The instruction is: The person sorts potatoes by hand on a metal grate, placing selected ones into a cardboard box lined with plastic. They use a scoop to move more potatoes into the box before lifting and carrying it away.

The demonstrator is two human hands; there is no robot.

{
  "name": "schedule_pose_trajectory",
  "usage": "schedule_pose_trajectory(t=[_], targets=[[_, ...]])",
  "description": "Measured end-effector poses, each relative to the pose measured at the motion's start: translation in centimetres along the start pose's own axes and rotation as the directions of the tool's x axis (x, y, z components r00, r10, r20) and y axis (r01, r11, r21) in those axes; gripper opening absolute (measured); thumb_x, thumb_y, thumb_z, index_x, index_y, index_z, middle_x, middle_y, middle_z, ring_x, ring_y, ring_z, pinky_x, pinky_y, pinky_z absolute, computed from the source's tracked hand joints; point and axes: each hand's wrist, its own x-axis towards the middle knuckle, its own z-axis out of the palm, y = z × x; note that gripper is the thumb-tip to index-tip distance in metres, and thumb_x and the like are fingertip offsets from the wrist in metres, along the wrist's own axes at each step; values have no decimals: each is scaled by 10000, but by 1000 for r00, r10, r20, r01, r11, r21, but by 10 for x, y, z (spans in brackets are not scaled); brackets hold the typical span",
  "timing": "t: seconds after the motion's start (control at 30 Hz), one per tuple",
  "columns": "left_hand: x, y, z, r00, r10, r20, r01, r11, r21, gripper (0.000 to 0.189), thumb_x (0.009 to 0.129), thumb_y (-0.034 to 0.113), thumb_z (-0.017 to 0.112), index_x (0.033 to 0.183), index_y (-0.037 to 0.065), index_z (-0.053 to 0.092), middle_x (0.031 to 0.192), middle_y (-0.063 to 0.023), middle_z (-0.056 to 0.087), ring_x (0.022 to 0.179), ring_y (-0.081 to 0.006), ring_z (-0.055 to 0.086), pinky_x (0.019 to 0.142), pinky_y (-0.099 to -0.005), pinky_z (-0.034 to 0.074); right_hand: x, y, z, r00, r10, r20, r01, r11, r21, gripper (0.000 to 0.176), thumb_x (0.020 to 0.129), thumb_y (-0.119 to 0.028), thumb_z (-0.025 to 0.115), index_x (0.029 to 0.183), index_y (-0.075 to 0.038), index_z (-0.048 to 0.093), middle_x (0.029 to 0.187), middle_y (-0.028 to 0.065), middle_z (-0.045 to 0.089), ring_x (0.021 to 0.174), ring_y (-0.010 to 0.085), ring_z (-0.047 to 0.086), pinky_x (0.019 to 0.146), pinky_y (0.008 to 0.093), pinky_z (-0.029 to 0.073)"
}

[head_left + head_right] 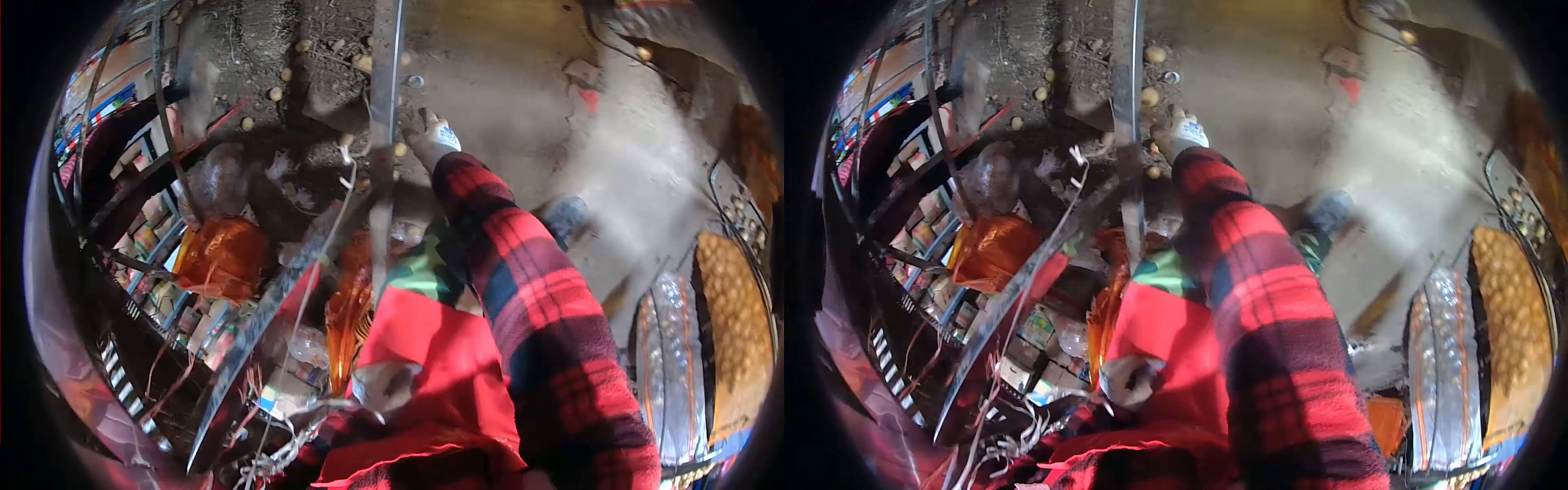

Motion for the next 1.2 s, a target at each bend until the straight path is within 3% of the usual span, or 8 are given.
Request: schedule_pose_trajectory(t=[0.27,0.43,0.5,0.57,0.73,0.93,1.03,1.2], targets=[[25,6,0,980,197,23,-197,954,228,199,825,134,661,975,69,776,718,-86,713,577,-242,687,542,-364,549,54,-17,45,882,-116,456,160,985,-58,453,848,-111,763,1284,-32,673,1113,207,741,1036,333,719,906,452,554],[9,0,18,972,226,-60,-193,921,338,178,865,148,636,954,84,776,710,-64,709,580,-232,685,555,-369,551,44,34,62,777,-614,137,623,721,-303,226,908,-189,655,1093,-107,756,1052,133,767,995,322,746,865,421,591],[-12,-7,31,946,280,-166,-191,890,414,176,881,153,626,946,90,776,707,-55,708,582,-229,684,560,-370,552,7,78,35,869,-456,193,471,881,-36,166,860,-148,731,993,-62,784,853,90,733,757,152,695,685,326,545],[-18,-11,41,931,314,-187,-206,874,441,178,897,158,616,938,96,776,704,-46,706,583,-225,684,564,-372,553,-23,96,18,915,113,388,-353,691,631,192,915,-192,713,1044,-64,775,863,74,733,738,146,678,647,321,526],[20,67,8,953,73,293,-193,894,405,192,924,174,617,980,116,791,729,-52,717,608,-237,696,598,-383,568,-57,125,2,819,22,573,-210,942,263,382,913,-354,662,1109,-46,775,976,145,777,870,294,747,762,404,573],[0,36,16,971,146,191,-223,849,479,91,877,208,679,896,186,766,724,-56,705,600,-259,682,571,-393,550,-134,62,-56,901,215,378,-348,877,331,479,957,-449,593,953,-6,776,862,208,752,880,354,751,803,422,575],[-4,30,26,985,108,131,-154,896,417,144,921,257,666,881,161,767,780,-96,727,659,-317,700,620,-446,564,-170,107,-36,981,-109,160,126,987,-104,335,899,-331,636,872,-22,763,720,192,705,713,342,717,704,421,574],[-12,45,14,985,-38,166,-27,927,374,352,1011,383,558,1018,94,760,994,-177,748,936,-380,713,862,-481,560,-298,57,-118,934,232,271,-355,695,625,373,964,-381,676,1000,-16,738,701,61,637,564,178,556,552,358,461]])
